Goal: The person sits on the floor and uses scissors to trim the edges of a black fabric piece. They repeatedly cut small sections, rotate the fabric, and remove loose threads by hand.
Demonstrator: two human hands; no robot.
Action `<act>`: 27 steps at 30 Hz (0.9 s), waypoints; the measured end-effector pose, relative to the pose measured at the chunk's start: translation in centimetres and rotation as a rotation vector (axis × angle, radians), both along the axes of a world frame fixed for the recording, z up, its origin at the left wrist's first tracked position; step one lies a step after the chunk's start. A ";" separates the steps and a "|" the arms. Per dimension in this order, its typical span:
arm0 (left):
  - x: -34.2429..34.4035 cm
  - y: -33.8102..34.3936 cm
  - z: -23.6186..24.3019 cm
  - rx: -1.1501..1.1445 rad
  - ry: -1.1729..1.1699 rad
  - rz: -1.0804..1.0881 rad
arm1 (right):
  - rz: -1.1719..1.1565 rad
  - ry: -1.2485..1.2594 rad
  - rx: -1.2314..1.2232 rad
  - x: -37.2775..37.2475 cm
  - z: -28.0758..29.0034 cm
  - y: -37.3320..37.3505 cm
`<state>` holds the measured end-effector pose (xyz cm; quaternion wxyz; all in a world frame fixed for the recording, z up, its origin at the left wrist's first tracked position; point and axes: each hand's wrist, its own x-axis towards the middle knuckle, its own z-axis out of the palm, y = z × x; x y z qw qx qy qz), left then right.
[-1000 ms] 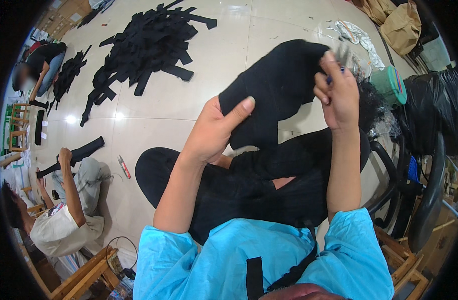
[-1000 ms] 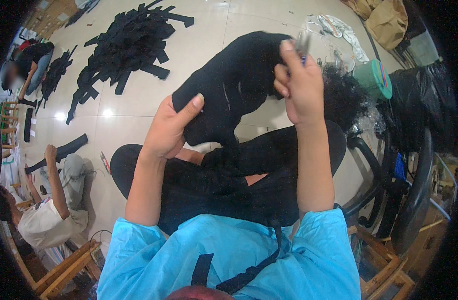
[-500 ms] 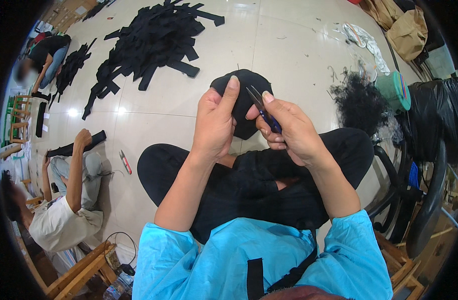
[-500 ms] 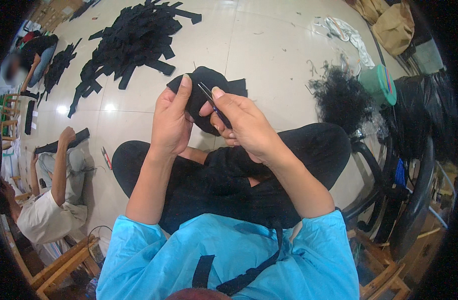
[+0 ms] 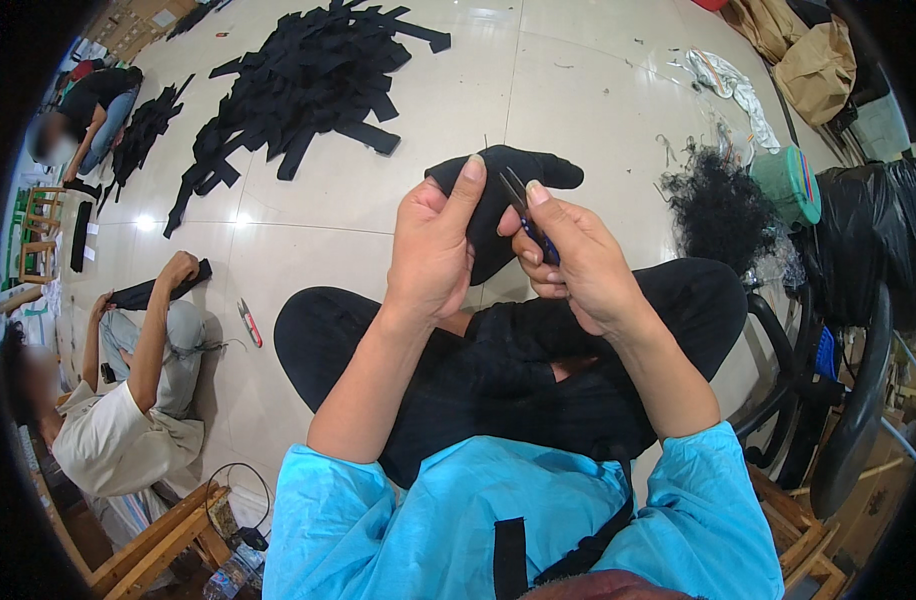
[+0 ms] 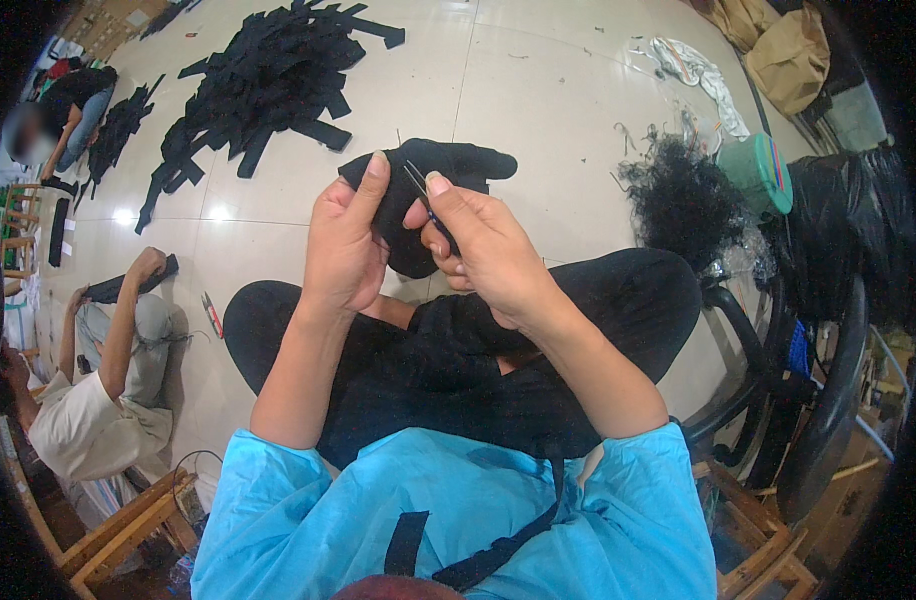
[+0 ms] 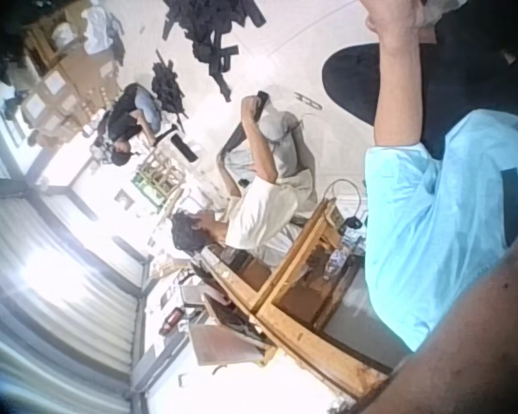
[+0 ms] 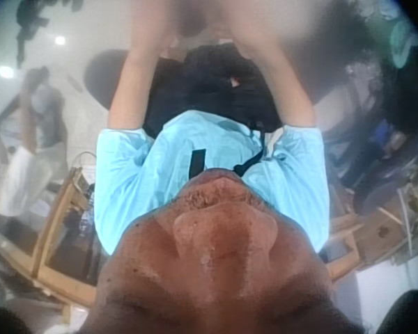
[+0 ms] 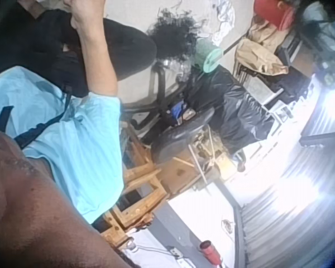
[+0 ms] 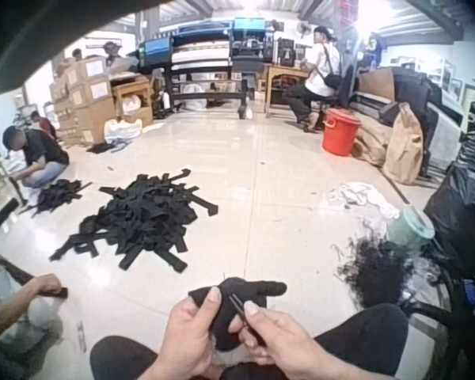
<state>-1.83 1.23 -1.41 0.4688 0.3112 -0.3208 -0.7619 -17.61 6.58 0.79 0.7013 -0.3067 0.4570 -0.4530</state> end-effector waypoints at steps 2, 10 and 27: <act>-0.2 0.1 0.0 0.007 0.000 0.011 | -0.011 0.005 0.007 0.1 0.0 0.0; -0.4 0.4 -0.1 -0.004 0.045 -0.004 | -0.012 0.037 0.003 -0.2 -0.4 0.0; 0.4 -0.3 -0.1 0.053 0.076 0.036 | -0.060 0.130 -0.141 -0.3 0.9 0.3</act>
